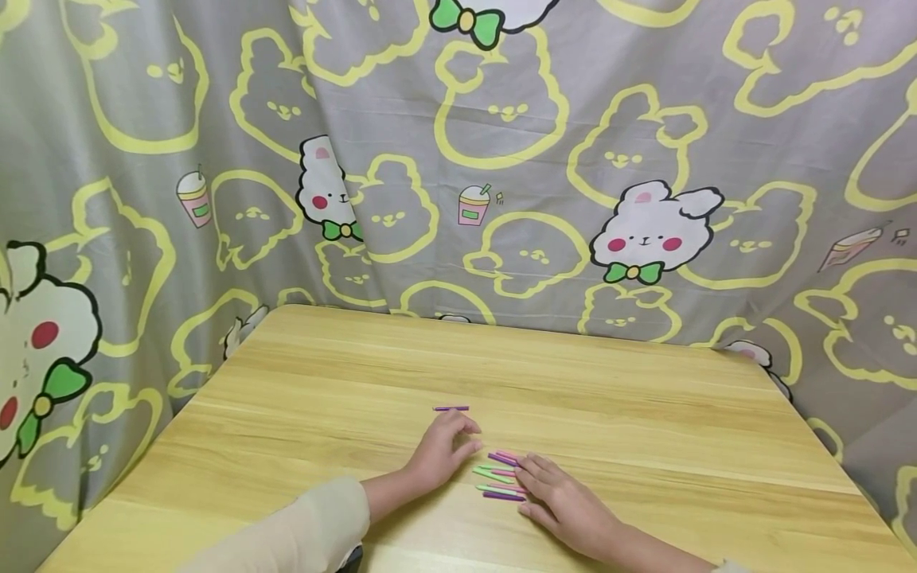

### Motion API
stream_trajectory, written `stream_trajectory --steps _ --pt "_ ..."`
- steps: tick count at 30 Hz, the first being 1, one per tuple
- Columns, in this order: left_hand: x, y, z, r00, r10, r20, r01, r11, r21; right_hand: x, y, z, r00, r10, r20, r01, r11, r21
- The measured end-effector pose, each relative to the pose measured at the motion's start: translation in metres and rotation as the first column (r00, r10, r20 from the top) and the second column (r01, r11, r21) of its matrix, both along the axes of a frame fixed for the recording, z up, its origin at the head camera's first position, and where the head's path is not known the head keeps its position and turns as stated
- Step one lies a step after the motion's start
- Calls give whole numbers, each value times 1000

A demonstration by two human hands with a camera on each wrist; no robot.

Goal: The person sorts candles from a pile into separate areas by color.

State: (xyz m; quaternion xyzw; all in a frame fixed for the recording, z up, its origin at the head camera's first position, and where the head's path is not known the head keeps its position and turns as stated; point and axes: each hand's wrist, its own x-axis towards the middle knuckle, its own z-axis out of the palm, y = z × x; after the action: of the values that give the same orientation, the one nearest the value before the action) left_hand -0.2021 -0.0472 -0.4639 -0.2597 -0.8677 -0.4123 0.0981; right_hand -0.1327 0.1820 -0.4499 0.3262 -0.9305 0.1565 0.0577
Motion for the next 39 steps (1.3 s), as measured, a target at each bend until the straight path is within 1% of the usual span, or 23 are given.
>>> stream_trajectory --steps 5,12,16,19,24,28,33,39 --pt "-1 3 -2 1000 -19 -3 19 999 -30 0 0 0 1000 -1 4 1 1000 0" --pt "-5 5 -3 994 -107 18 108 993 -44 0 -1 0 1000 4 10 -4 1000 -3" --pt "-5 4 -3 992 -128 14 129 990 -57 0 -1 0 1000 7 10 -7 1000 -2" --pt "-6 3 -5 991 -133 28 134 990 -40 0 -1 0 1000 6 13 -6 1000 -2" --pt "-7 5 -7 991 -122 50 123 992 -20 0 -1 1 999 3 36 -2 1000 -10" --pt "-7 7 -6 993 -110 32 111 992 -65 0 -1 1 999 0 46 1 1000 -19" --pt "-7 8 -5 995 -103 14 104 990 -94 1 0 1 999 -9 44 10 1000 -22" --pt "-5 7 -4 996 -92 8 92 986 -137 0 1 0 1000 4 16 -4 1000 -23"
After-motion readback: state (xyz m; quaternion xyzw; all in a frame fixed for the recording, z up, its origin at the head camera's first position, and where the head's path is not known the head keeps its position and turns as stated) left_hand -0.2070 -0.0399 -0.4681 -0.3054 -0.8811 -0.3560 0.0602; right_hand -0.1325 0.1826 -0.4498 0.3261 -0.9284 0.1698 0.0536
